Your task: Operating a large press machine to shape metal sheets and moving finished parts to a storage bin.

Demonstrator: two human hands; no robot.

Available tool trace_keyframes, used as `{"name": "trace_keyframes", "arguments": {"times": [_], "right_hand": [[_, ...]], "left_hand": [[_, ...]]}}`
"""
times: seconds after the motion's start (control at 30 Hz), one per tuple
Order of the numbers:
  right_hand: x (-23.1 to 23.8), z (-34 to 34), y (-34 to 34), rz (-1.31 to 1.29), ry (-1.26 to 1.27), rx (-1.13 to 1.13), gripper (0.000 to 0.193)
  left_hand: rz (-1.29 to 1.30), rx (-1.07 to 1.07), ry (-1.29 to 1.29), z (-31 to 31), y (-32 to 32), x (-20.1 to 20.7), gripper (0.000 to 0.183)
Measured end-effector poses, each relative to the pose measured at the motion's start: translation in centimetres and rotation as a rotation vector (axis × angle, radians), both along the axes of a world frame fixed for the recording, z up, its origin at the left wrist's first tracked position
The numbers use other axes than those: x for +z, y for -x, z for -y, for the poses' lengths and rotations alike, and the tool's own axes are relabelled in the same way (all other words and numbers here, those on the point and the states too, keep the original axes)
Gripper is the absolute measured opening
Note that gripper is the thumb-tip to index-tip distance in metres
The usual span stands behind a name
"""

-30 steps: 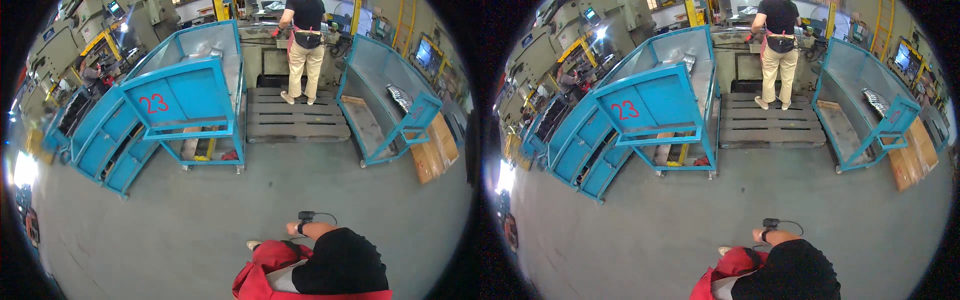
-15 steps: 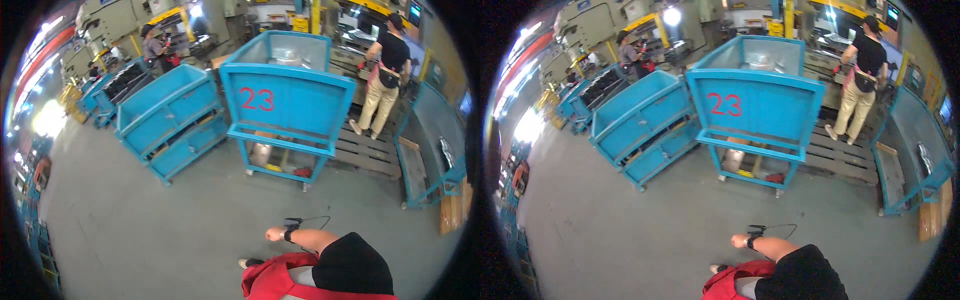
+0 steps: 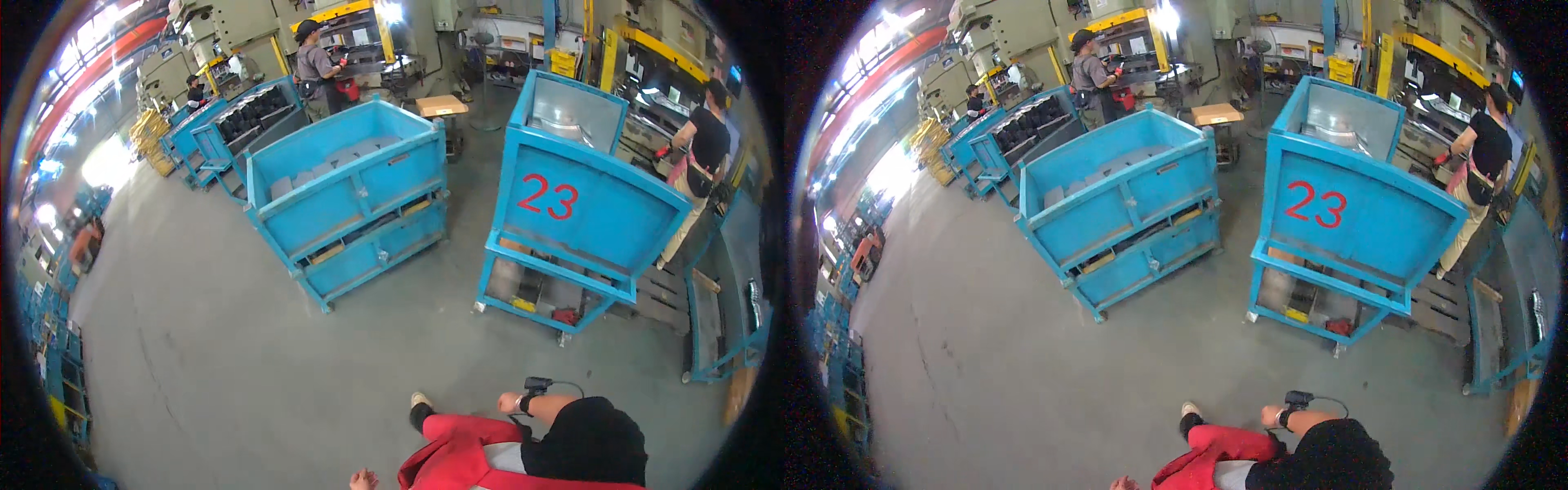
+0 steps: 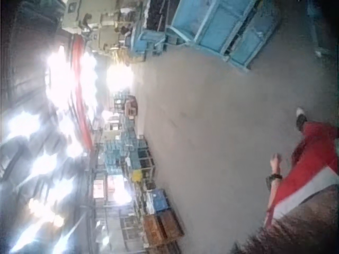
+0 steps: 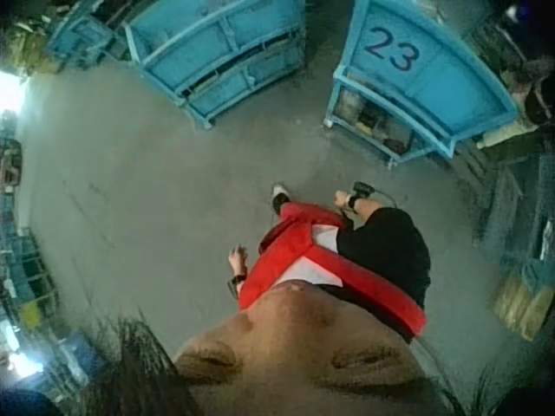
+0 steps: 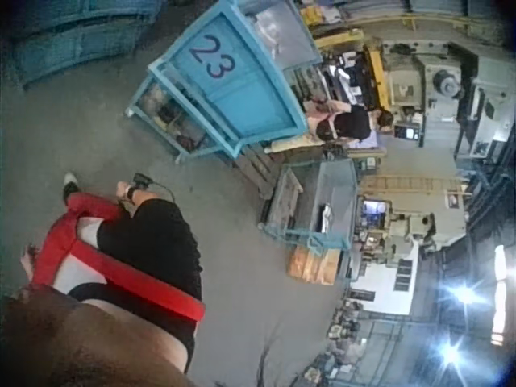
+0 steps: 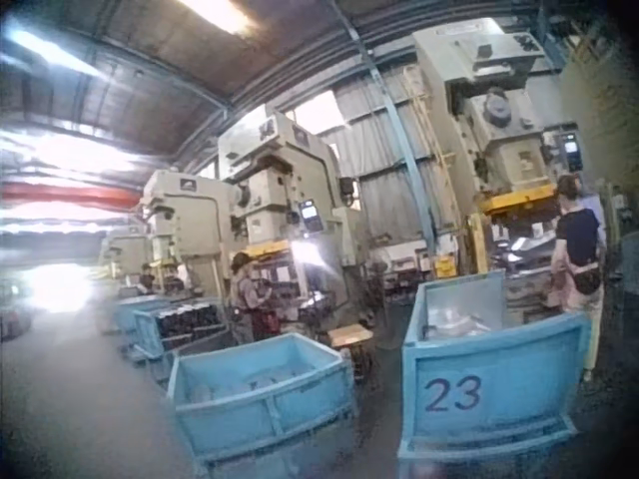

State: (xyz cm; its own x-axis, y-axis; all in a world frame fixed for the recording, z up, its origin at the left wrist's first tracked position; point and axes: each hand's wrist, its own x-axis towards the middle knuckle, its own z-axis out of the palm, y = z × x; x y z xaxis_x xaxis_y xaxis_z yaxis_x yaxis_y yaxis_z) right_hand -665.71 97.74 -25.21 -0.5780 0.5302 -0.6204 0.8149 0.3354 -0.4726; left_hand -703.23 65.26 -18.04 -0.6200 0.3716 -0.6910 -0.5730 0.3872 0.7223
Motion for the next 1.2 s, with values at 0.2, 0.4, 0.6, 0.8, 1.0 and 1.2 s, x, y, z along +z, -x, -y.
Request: {"name": "trace_keyframes", "arguments": {"times": [0.2, 0.4, 0.6, 0.8, 1.0, 1.2], "right_hand": [[-2.4, -6.8, 10.4, -0.033, -0.016, 0.021, 0.019], [4.6, -14.6, 22.1, -0.317, -0.017, -0.245, 0.024], [2.0, -17.6, 27.0, -0.080, 0.003, -0.341, 0.027], [-0.4, -20.2, 28.0, 0.105, 0.046, -0.286, 0.028], [1.7, -26.0, 31.9, -0.070, -0.007, -0.690, 0.023], [1.5, -29.9, 34.2, -0.182, -0.084, -0.805, 0.022]], "left_hand": [[-0.064, -0.084, 0.073, -7.3, 8.9, -2.8, 0.028], [-0.147, -0.228, 0.138, -16.8, 16.4, -0.9, 0.030], [-0.244, -0.394, 0.192, -25.4, 23.8, -1.2, 0.031], [-0.492, -0.692, 0.216, -34.7, 32.0, -1.6, 0.033], [-0.809, -1.017, 0.136, -49.5, 38.1, -0.4, 0.034], [-0.812, -1.390, -0.046, -67.8, 35.0, 6.0, 0.032]]}}
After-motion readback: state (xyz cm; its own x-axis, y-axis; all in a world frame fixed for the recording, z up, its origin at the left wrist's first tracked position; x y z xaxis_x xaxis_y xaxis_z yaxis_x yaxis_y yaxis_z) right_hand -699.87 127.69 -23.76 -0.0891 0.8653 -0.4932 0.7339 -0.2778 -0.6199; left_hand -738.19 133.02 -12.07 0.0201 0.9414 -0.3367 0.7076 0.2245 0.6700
